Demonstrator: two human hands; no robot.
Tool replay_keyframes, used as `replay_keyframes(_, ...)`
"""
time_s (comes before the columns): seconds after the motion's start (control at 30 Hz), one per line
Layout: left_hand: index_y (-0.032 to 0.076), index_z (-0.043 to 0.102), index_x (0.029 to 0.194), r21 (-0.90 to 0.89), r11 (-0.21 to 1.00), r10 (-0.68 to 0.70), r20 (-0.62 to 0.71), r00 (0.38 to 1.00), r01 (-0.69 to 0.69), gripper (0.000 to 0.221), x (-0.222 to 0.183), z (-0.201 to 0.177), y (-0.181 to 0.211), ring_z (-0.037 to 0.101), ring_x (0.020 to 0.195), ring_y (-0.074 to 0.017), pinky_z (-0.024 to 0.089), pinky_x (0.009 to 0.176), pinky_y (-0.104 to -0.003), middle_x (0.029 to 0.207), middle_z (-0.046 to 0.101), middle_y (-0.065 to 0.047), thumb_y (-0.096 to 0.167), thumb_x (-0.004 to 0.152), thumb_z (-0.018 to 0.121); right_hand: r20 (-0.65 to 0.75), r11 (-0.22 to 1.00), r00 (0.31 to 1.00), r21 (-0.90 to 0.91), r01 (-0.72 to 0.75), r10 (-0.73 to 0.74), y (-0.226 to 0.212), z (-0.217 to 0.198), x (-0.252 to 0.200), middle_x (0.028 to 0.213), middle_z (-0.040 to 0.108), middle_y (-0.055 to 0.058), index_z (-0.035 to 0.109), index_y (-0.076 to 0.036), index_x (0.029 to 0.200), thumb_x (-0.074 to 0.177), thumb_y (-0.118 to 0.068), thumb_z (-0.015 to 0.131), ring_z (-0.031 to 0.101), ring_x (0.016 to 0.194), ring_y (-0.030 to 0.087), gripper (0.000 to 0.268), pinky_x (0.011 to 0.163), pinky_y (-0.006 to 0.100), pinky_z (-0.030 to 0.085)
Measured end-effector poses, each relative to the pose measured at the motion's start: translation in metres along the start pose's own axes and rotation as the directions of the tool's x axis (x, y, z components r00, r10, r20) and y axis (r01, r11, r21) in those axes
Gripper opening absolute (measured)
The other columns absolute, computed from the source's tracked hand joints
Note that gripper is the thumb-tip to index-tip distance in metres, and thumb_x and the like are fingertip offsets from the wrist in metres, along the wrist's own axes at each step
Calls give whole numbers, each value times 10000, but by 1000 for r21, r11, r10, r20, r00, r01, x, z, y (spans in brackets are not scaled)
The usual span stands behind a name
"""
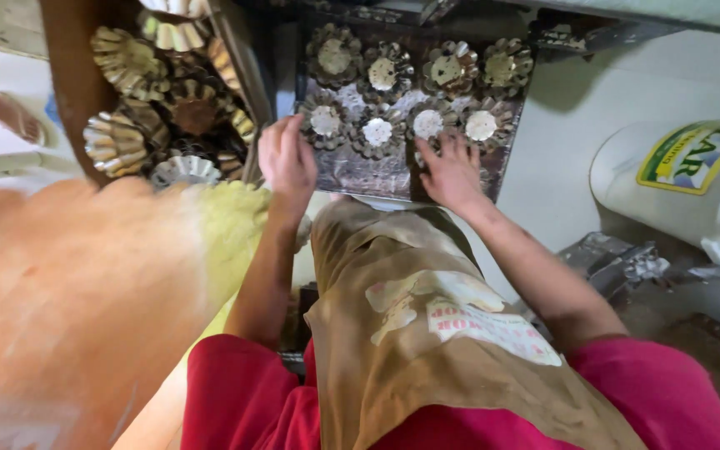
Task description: Placing individual paper liners into metal baking molds arranged on a tray.
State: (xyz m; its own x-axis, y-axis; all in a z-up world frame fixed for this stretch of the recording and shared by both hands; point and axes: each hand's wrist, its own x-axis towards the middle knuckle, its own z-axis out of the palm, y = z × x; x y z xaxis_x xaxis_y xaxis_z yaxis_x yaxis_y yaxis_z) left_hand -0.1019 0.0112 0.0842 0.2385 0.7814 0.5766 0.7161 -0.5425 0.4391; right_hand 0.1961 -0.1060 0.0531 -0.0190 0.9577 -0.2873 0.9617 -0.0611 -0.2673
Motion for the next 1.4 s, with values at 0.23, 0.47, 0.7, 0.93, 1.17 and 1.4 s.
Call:
replay_keyframes(0.23,-33,677,1183,-118,987,-129,-174,976,109,276,-1,-69,-25,679,986,-361,548,891,-419,1084,675,-165,-53,948,533,171,984,973,-116,-138,156,-3,59,38,1434,503,228,363,-351,1599,878,-429,687,419,1389,482,794,1016,799,282)
replay_keyframes(0.47,67,745,1008,196,893,-411,-9,912,404,113,-40,-84,-194,704,836,-393,562,757,-499,856,723,-150,107,905,720,14,907,914,118,-405,406,70,35,33,1408,527,271,450,-140,1511,949,-336,671,467,1332,480,635,971,754,345)
replay_keyframes(0.7,-8,123,1589,275,659,-719,505,478,700,986,12,-46,-189,402,1390,-528,363,1166,-615,1531,301,-336,160,909,817,371,824,771,30,-566,517,9,-36,14,1583,388,224,243,-167,1637,1008,-305,592,335,1476,395,732,1193,656,166)
replay_keyframes(0.93,-28,352,1416,379,467,-877,317,362,799,901,42,-30,-172,555,1217,-401,516,1055,-450,1375,438,-227,271,792,929,60,837,882,290,-464,468,25,-12,-9,1509,456,261,349,-68,1573,971,-199,577,421,1388,433,656,1143,615,278)
replay_keyframes(1.17,55,583,1268,95,352,-877,380,293,931,620,46,-60,-132,716,1099,-268,609,942,-383,1243,716,-117,325,799,885,-209,803,884,539,-252,418,22,38,-36,1303,553,270,409,-32,1538,1019,-153,590,524,1205,419,563,1006,517,426)
replay_keyframes(1.4,-16,633,1094,274,493,-772,575,270,825,388,18,-15,-172,660,701,-187,529,530,-345,972,728,-144,236,867,822,-244,794,908,592,-139,341,-38,33,-36,1442,548,250,447,-26,1506,1008,-167,619,502,1341,416,546,1127,497,406)
